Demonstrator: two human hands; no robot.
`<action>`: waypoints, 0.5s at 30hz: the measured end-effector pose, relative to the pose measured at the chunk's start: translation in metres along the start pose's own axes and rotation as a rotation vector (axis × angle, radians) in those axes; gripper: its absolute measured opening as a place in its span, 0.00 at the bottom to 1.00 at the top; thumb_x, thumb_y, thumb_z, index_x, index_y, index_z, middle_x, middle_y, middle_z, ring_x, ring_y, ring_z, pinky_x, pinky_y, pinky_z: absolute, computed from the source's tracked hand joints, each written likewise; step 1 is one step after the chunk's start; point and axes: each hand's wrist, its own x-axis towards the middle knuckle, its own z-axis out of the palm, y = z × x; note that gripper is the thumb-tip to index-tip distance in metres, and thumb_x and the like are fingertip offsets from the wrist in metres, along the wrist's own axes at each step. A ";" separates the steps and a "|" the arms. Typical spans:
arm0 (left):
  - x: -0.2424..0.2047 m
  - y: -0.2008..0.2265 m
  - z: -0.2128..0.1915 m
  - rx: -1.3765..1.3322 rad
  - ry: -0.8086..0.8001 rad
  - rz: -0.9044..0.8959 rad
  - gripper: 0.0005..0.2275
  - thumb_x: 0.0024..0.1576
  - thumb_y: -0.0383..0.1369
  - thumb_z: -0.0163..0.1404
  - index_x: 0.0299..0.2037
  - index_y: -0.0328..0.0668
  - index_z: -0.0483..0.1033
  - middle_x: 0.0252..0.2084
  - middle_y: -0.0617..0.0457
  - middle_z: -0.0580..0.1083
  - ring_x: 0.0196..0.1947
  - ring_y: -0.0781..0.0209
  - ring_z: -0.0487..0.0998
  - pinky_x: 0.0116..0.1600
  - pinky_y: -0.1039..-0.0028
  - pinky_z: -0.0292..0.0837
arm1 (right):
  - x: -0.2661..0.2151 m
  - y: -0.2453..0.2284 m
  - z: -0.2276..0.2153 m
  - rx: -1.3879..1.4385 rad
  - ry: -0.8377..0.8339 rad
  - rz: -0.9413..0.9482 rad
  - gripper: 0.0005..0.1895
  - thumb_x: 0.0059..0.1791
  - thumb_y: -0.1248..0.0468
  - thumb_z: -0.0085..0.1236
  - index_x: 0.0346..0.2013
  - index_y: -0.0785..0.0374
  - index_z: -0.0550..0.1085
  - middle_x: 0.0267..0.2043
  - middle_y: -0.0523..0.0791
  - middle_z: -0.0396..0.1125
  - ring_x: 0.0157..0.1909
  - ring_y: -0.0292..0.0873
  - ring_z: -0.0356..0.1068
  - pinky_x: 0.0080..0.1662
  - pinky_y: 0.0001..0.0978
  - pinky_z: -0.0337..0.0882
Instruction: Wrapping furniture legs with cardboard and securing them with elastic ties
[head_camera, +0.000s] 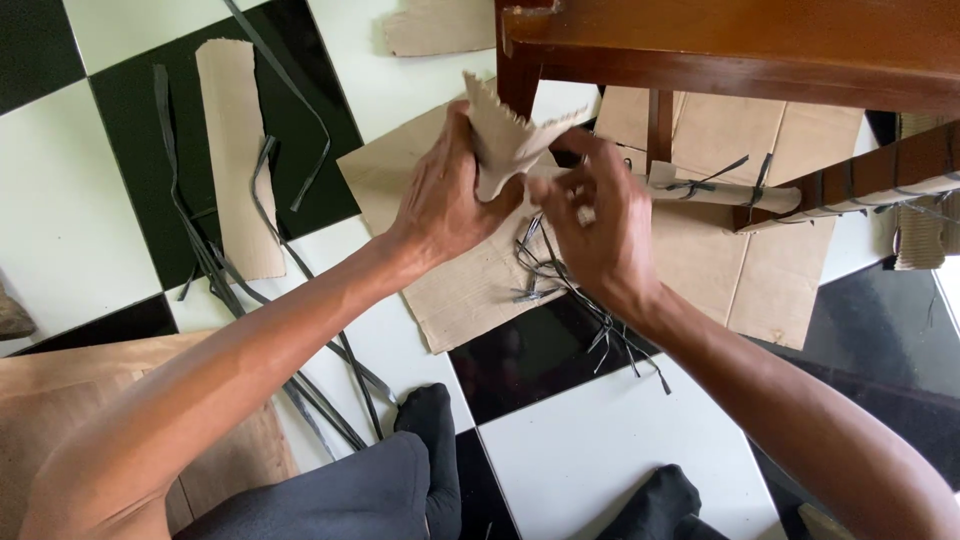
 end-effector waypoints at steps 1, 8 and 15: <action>0.002 0.002 -0.001 -0.018 0.001 -0.023 0.31 0.56 0.28 0.61 0.59 0.28 0.49 0.44 0.38 0.70 0.40 0.39 0.80 0.43 0.49 0.87 | 0.006 0.000 0.001 0.028 0.033 0.000 0.16 0.56 0.70 0.53 0.54 0.77 0.62 0.32 0.54 0.70 0.26 0.45 0.72 0.24 0.30 0.74; 0.015 0.005 0.002 -0.056 -0.027 -0.183 0.30 0.58 0.36 0.54 0.62 0.21 0.53 0.51 0.41 0.61 0.48 0.49 0.71 0.45 0.69 0.83 | 0.023 0.005 0.000 0.209 0.195 0.047 0.05 0.56 0.75 0.55 0.44 0.72 0.67 0.34 0.50 0.70 0.28 0.40 0.71 0.27 0.25 0.73; 0.019 -0.009 0.005 -0.049 -0.015 -0.152 0.29 0.57 0.32 0.51 0.64 0.24 0.50 0.50 0.41 0.62 0.43 0.49 0.73 0.42 0.65 0.82 | 0.031 0.007 0.011 0.267 0.271 0.103 0.05 0.55 0.73 0.57 0.43 0.74 0.70 0.34 0.51 0.74 0.34 0.41 0.78 0.30 0.24 0.80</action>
